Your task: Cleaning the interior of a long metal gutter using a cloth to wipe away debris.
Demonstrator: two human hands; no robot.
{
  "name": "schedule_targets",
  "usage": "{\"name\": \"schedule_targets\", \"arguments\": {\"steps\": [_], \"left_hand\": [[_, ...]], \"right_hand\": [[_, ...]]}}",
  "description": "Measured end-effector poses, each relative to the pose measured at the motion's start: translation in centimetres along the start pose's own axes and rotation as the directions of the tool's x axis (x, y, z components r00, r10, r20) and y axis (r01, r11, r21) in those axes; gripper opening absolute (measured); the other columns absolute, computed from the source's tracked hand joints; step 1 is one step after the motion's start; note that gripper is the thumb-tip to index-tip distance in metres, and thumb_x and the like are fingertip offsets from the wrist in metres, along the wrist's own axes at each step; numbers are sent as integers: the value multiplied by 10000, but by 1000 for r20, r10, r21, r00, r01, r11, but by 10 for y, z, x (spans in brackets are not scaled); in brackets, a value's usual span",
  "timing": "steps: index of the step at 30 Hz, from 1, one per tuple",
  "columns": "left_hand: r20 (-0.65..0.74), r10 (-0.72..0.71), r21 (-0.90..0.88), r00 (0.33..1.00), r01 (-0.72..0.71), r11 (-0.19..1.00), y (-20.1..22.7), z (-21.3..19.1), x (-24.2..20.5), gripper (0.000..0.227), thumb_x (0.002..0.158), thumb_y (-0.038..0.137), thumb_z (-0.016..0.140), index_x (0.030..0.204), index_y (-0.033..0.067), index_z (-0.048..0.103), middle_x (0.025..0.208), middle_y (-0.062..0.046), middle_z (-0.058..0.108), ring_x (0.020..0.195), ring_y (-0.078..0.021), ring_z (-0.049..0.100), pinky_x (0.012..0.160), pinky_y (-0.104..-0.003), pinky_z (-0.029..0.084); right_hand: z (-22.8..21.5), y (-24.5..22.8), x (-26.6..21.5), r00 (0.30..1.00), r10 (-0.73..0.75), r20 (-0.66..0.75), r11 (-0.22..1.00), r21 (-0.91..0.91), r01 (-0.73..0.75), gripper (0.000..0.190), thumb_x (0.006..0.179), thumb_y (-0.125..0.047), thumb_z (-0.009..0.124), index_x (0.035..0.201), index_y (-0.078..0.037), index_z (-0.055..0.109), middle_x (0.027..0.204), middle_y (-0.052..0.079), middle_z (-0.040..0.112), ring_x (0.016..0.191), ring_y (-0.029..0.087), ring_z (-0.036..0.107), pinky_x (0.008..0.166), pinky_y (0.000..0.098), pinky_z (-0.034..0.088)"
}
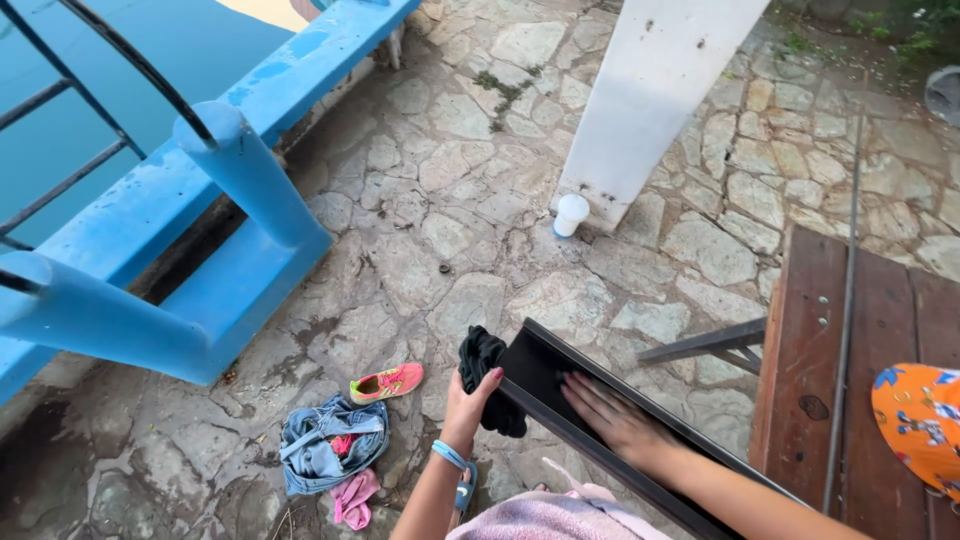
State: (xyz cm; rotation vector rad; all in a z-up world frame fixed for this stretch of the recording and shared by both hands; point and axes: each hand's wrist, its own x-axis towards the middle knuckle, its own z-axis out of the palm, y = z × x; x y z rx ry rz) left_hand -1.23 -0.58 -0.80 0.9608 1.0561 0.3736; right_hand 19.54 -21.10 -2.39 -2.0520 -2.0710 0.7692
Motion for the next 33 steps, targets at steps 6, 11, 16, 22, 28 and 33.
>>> {"name": "schedule_targets", "arguments": {"steps": [6,11,16,22,28,33], "left_hand": [[-18,-35,-110,999,33,993,14,15,-8,884,708,471,769,1478,114,522,1455,-102,621,1341,-247,602,1121,-376,496],[-14,-31,-149,999,28,988,14,13,-5,848,721,438,771,1461,101,529,1445,-117,629,1327,-251,613,1103,-378,510],[-12,18,-235,1000,-20,972,8,10,-6,746,753,358,780,1420,92,579,1381,-129,680,1264,-264,658,1064,-380,539],[-53,-17,-138,998,10,990,4,14,-3,855,703,465,789,1447,118,552,1424,-105,643,1322,-239,616,1111,-370,501],[-12,-114,-204,993,109,973,-5,15,8,1218,659,511,801,1624,72,203,1644,-147,380,1491,-275,449,1191,-408,437],[-28,-143,-151,989,138,979,-8,8,9,1256,656,560,787,1638,93,158,1699,-111,258,1547,-265,343,1238,-415,372]], "right_hand": [[5,14,35,997,-33,-64,999,-12,32,812,926,39,355,1654,-184,73,1746,37,13,1602,199,5,1275,402,61],[2,0,104,939,-224,-261,972,7,234,579,1107,-301,307,1639,-109,183,1730,92,117,1599,226,79,1295,386,74],[8,5,58,895,-360,-261,931,-152,331,881,809,130,378,1642,-84,188,1726,136,147,1601,272,140,1301,441,102],[11,17,37,952,-232,-202,955,-234,183,876,860,68,379,1653,-151,78,1745,72,49,1604,204,72,1294,360,89],[2,5,95,933,-251,-260,952,111,287,642,1004,-74,308,1636,-103,197,1731,75,140,1602,205,95,1303,383,66],[2,3,85,921,-302,-245,947,31,318,760,912,59,328,1643,-107,203,1731,104,125,1605,254,96,1297,422,74]]}}
